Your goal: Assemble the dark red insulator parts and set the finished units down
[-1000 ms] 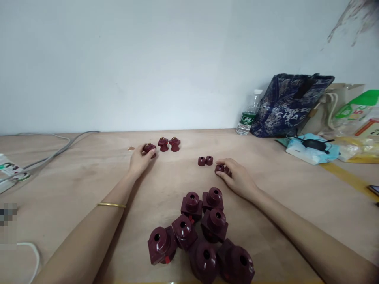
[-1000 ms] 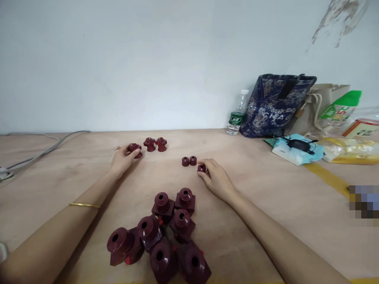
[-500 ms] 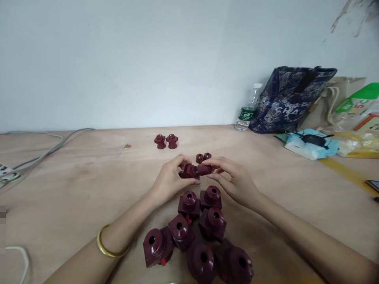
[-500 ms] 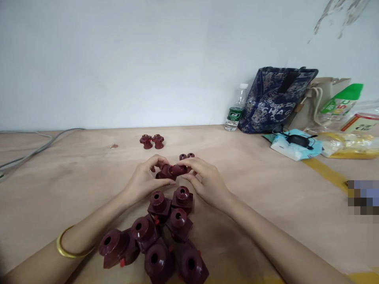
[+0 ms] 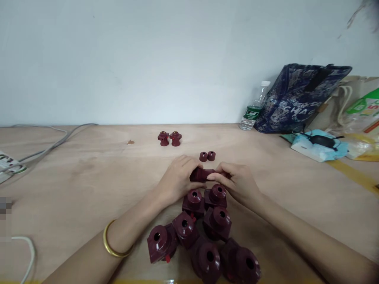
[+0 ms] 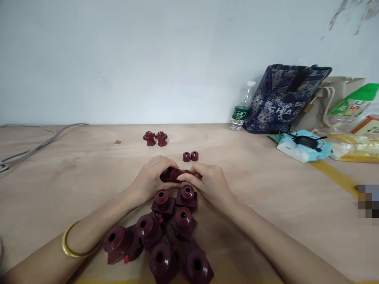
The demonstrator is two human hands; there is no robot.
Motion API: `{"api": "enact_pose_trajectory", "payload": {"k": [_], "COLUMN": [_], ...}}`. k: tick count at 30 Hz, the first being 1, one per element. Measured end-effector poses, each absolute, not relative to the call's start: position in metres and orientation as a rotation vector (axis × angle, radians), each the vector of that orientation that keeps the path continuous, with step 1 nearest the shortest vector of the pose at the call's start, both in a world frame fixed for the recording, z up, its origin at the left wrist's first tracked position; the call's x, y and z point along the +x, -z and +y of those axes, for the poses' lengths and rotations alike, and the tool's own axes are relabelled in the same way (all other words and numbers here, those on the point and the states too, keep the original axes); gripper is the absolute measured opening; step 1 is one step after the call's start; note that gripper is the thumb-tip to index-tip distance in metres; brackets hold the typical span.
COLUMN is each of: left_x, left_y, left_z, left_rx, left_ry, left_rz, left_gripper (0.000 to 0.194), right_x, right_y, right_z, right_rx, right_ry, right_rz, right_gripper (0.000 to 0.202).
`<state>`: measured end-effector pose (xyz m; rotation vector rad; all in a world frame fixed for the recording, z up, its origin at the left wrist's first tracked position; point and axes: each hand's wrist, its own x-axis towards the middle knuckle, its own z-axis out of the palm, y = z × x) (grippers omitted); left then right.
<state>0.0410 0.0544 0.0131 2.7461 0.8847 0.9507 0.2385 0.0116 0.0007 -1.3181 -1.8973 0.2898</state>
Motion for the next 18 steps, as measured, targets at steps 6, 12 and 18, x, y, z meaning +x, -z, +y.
{"api": "enact_pose_trajectory", "payload": {"k": [6,12,18], "left_x": [0.04,0.03,0.006], "left_y": [-0.012,-0.009,-0.018], "left_z": [0.056,0.063,0.074], "left_rx": [2.548,1.895,1.618], "left_ry": [-0.961,-0.679,-0.343], "left_rz": [0.89,0.956,0.619], "left_gripper": [0.035,0.043,0.045], "right_x": [0.243,0.261,0.291], "right_y": [-0.014,-0.003,0.033], "right_z": [0.008,0.024,0.051], "right_rx": [-1.134,-1.257,-1.385], "right_ry": [-0.435,-0.332,-0.206], "right_rz": [-1.994,-1.893,-1.865], "right_gripper": [0.032,0.028,0.024]}}
